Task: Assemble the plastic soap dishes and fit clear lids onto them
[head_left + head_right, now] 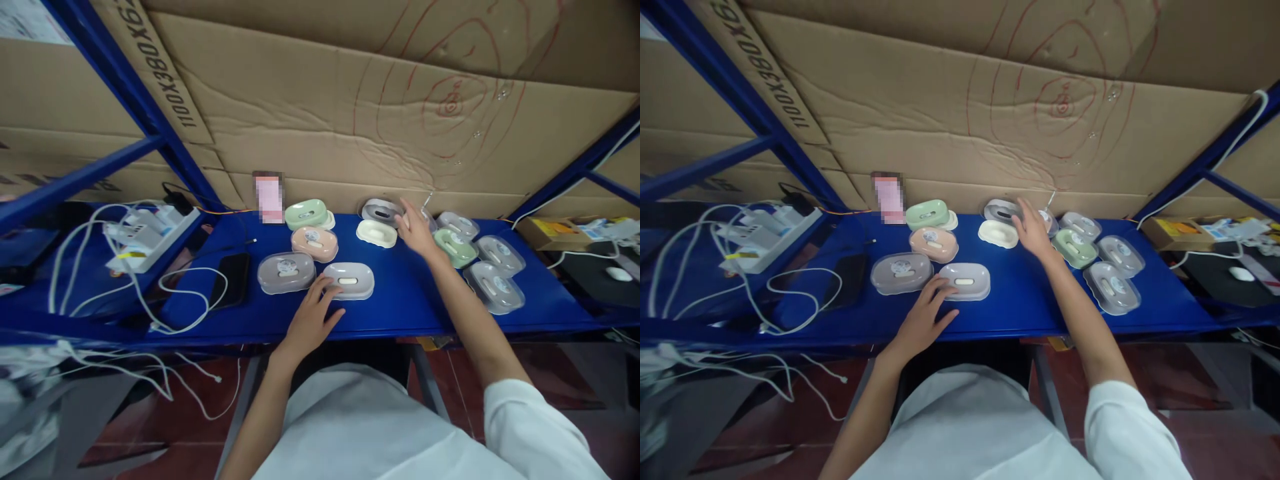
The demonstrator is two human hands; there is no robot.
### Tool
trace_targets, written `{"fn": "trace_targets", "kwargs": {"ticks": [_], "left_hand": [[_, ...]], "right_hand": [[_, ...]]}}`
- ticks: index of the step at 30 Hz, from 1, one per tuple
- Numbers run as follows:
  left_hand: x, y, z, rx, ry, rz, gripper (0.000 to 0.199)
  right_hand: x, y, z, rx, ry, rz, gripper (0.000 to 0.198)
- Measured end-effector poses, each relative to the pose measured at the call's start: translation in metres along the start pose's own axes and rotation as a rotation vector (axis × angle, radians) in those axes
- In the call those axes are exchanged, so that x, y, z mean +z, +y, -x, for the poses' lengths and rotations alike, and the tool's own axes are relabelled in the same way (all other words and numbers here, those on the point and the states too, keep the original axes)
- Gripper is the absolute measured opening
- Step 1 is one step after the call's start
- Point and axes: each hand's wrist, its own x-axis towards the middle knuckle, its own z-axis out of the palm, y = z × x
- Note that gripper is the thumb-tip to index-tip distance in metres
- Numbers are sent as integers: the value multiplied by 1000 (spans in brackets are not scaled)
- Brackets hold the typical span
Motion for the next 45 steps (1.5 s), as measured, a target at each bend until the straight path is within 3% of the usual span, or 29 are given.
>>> {"fn": "trace_targets", "kwargs": {"ticks": [2,4,7,10,12,15,18,20,22,25,28,33,38,45], "left_hand": [[0,0,2,-15,-18,0,36],[-1,0,2,-17,-29,5,36],[-3,0,1,-11,-38,2,36],[-2,0,1,-4,-22,-9,35],[-1,1,2,0,10,-14,33],[2,1,5,0,87,-22,27],[2,0,7,-24,163,2,16],[1,-1,6,-41,174,43,12],[0,-2,5,-69,168,91,17],[0,-3,5,-136,160,163,49],[1,-6,6,-165,152,222,71],[2,-9,6,-135,139,249,78],[1,-10,5,-131,136,257,80],[-1,-12,6,-146,98,223,81]], "right_hand": [[12,14,-28,70,-34,13,74],[19,21,-37,83,-47,13,70],[16,31,-24,134,17,121,66],[3,46,-5,314,57,326,73],[-7,58,0,394,14,325,73],[-20,65,-2,394,-31,226,58],[-28,46,6,303,78,104,52],[-28,16,27,168,175,-28,51],[-23,-20,57,9,178,-127,48],[-10,-69,102,-194,-72,-205,50],[3,-94,124,-320,-285,-237,54],[13,-103,125,-515,-428,-151,59],[13,-103,127,-580,-440,9,61],[21,-96,134,-654,-393,-28,69]]}}
